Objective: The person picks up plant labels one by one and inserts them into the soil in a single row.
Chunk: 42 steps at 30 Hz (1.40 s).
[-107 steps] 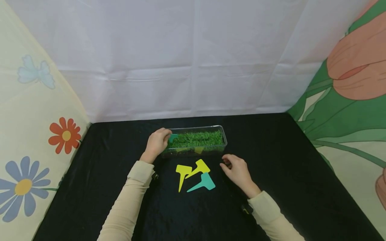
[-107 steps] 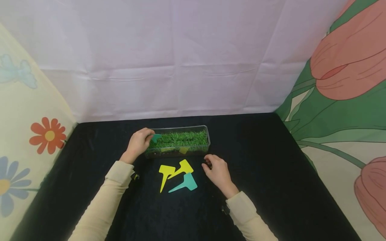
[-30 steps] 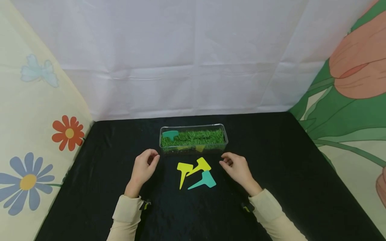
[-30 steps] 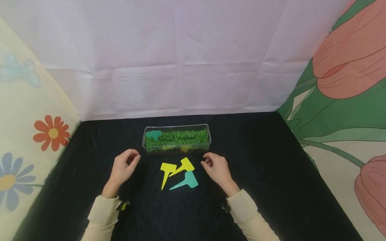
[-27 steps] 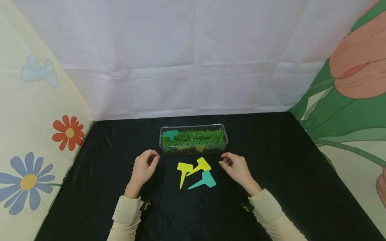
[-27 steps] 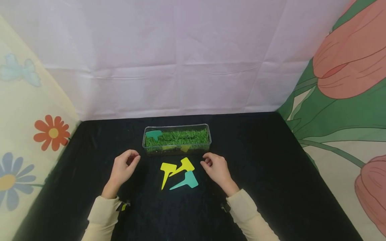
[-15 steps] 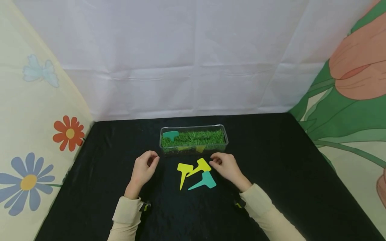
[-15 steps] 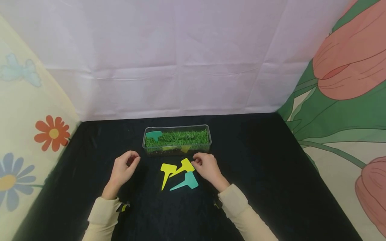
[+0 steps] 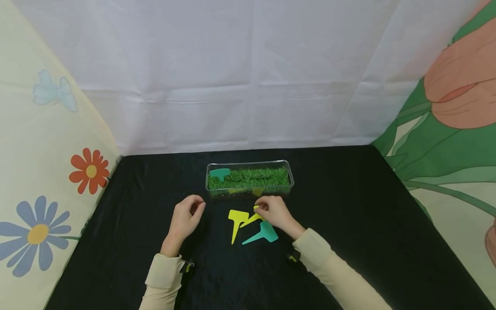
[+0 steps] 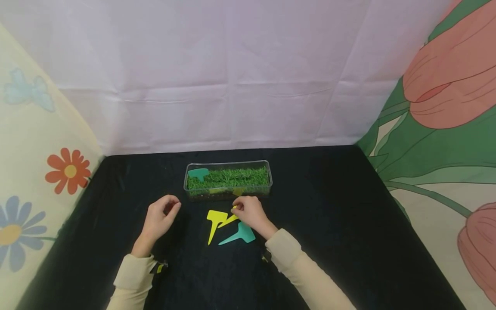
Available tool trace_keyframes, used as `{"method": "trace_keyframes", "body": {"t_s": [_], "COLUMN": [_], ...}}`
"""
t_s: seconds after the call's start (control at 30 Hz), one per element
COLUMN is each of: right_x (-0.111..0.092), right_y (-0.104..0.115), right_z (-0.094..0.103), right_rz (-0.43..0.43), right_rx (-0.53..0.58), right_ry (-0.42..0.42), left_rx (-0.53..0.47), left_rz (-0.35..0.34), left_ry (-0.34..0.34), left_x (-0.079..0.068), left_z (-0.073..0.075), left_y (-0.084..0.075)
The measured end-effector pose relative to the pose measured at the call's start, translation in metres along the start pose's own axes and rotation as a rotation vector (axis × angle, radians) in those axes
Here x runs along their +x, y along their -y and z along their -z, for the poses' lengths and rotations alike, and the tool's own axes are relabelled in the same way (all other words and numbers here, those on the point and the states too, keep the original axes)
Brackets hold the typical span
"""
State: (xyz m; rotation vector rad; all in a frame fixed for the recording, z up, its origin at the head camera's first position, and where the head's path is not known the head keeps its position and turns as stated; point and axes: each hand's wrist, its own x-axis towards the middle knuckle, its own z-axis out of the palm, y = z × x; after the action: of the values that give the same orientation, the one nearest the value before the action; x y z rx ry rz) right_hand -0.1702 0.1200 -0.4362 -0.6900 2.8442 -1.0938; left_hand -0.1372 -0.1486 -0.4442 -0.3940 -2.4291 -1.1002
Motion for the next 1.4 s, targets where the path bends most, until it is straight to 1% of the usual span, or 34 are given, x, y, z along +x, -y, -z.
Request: {"method": "trace_keyframes", "body": {"t_s": [0.23,0.5,0.7,0.83,0.97,1.1,1.2,1.4], "right_x": [0.008,0.014,0.017,0.021,0.025,0.027,0.028,0.029], "right_y": [0.006,0.006,0.008,0.011,0.014,0.016,0.017,0.018], "right_z": [-0.009,-0.018,-0.021,-0.023,-0.026,-0.030,-0.031,-0.030], "right_rz": [-0.060,-0.068,-0.062,-0.078,-0.125,-0.132,-0.118,-0.131], "right_rx": [0.013,-0.005,-0.049,-0.088,-0.130,-0.147,-0.162,-0.186], "right_ry": [0.052,0.098,0.103,0.139,0.188,0.210,0.206,0.211], "left_rx": [-0.005,-0.006,-0.005,-0.005,-0.004,0.000,0.001,0.000], "left_rz": [-0.014,-0.019,-0.013,-0.007,-0.012,-0.017,-0.015,-0.018], "left_ry": [-0.005,-0.003,0.005,0.006,0.003,0.001,0.002,0.001], "left_x": [0.000,0.001,0.001,0.001,0.001,0.001,0.001,0.000], "left_z": [0.000,-0.001,-0.001,0.000,0.000,-0.001,-0.001,-0.001], "left_y": [0.000,0.001,0.001,0.000,0.000,0.000,0.000,0.001]}}
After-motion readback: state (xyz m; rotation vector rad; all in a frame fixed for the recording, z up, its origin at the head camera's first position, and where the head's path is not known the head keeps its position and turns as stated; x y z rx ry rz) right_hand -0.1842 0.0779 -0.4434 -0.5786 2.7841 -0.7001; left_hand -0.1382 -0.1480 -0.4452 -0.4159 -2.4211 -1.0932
